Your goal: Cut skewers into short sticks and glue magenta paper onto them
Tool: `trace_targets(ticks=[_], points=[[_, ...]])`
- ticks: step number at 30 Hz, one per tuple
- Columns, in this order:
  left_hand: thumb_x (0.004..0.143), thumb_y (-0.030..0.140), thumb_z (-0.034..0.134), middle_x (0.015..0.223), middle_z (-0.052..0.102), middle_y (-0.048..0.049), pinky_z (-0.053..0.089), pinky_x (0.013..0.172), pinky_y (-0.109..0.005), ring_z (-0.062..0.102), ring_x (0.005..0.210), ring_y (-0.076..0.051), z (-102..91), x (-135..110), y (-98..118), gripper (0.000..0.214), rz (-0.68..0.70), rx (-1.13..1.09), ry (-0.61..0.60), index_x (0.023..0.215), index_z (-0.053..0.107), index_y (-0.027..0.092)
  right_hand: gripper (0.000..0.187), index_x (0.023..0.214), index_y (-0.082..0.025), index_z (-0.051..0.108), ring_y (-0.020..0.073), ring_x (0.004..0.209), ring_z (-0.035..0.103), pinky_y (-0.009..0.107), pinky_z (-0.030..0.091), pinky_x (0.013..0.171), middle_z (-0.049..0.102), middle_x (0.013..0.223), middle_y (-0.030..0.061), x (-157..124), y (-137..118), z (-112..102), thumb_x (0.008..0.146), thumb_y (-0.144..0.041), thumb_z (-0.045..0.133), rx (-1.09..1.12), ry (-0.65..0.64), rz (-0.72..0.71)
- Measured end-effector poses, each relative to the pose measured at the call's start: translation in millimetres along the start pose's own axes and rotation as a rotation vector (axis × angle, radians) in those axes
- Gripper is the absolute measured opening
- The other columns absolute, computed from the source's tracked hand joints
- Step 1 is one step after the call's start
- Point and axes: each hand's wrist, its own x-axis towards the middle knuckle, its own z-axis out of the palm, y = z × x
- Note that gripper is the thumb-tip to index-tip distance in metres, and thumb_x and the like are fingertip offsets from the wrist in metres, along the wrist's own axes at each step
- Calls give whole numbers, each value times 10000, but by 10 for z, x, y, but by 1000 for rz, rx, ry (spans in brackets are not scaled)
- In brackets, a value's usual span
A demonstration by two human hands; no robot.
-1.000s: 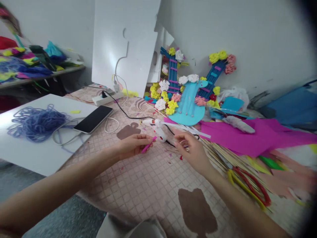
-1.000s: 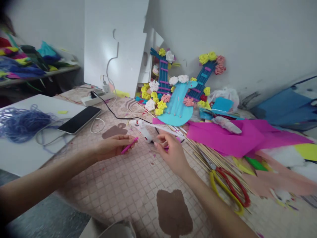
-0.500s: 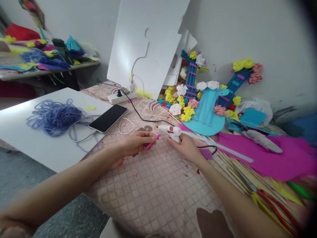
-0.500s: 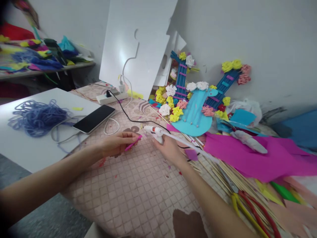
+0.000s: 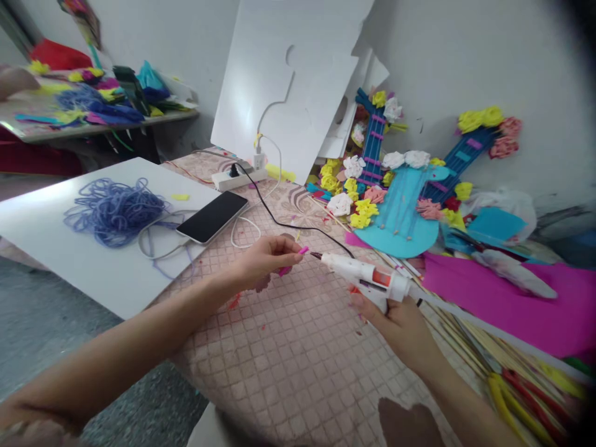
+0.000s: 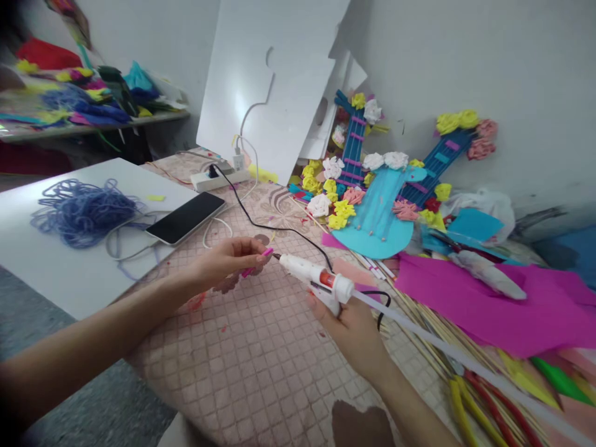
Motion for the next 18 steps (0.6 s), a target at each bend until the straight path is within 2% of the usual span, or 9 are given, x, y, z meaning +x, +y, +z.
trace_targets(ticks=[6, 12, 18], points=[[765, 325, 696, 608, 508, 28, 305, 430, -161, 429, 494, -43, 2, 37, -27, 220, 82, -24, 6, 801, 585, 139, 237, 938, -209, 651, 206, 619, 598, 284, 465, 544, 613, 589, 1, 28, 16, 21, 859, -395, 526, -45, 19, -21], [795, 346, 666, 598, 502, 27, 254, 390, -167, 433, 483, -54, -14, 29, -46, 211, 22, 22, 7, 863, 592, 160, 214, 895, -218, 648, 198, 613, 585, 273, 447, 527, 600, 578, 0, 37, 46, 33, 873, -380, 509, -52, 13, -54], [810, 235, 648, 571, 487, 44, 285, 404, -153, 400, 441, -28, 56, -29, 82, 112, 3, 8, 22, 804, 577, 148, 226, 834, -224, 649, 194, 564, 554, 279, 427, 521, 552, 515, -9, 32, 69, 47, 881, -389, 503, -30, -19, -36]])
